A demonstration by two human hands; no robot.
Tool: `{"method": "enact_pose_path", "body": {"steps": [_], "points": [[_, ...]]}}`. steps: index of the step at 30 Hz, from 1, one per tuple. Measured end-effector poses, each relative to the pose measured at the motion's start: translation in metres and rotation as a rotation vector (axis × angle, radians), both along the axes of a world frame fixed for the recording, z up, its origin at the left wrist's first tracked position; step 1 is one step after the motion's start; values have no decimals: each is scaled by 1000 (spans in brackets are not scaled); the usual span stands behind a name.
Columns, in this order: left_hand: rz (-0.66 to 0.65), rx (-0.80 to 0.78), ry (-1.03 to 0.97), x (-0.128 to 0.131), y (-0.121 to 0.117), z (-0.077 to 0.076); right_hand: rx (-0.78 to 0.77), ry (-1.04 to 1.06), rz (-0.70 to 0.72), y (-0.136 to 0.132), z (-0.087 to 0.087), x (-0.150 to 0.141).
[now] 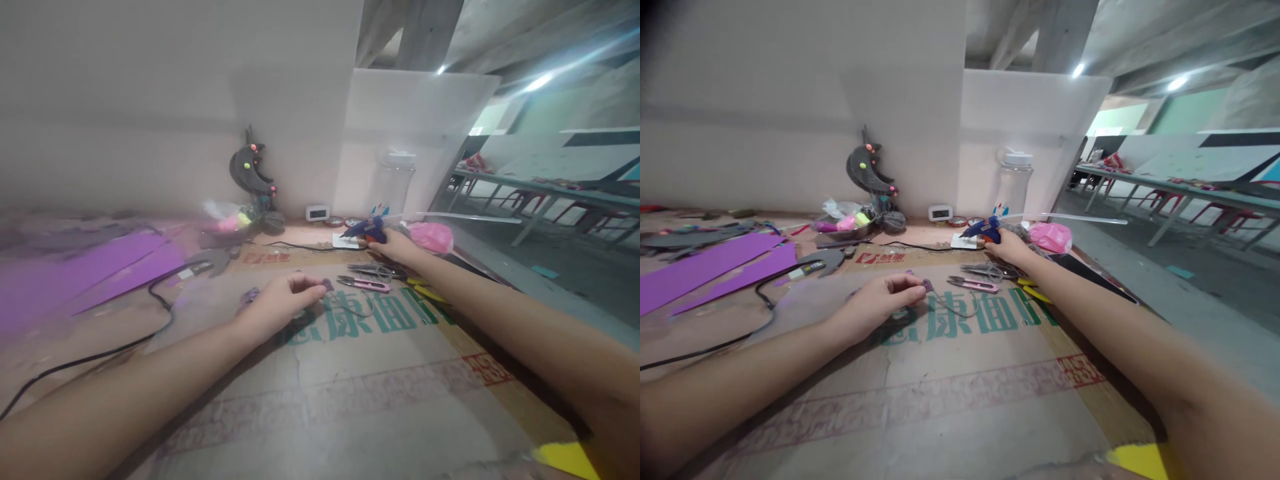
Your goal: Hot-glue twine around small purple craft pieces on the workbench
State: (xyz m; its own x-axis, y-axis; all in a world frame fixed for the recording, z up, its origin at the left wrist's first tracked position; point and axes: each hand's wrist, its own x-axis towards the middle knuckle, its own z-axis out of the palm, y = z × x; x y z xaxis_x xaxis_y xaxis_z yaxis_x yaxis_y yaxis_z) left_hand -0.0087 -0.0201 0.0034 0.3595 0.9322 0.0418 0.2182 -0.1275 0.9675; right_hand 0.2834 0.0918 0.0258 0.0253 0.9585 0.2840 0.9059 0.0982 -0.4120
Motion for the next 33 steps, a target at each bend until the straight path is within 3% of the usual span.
{"method": "enact_pose_path", "body": {"steps": [7, 13, 17, 20, 26, 33], "points": [[-43, -49, -77, 1, 1, 2, -36, -6, -96, 8, 24, -14], [-54, -100, -116, 0, 3, 1, -45, 87, -38, -44, 43, -29], [-67, -93, -135, 0, 3, 3, 62, 260, 246, -86, 32, -38], [-52, -123, -169, 2, 2, 5, 40, 338, 295, -105, 17, -40], [-12, -265, -285, 3, 0, 8, -12, 321, 359, -119, -1, -30], [11, -283, -301, 3, 2, 8, -99, 332, 575, -125, -3, -23]]}}
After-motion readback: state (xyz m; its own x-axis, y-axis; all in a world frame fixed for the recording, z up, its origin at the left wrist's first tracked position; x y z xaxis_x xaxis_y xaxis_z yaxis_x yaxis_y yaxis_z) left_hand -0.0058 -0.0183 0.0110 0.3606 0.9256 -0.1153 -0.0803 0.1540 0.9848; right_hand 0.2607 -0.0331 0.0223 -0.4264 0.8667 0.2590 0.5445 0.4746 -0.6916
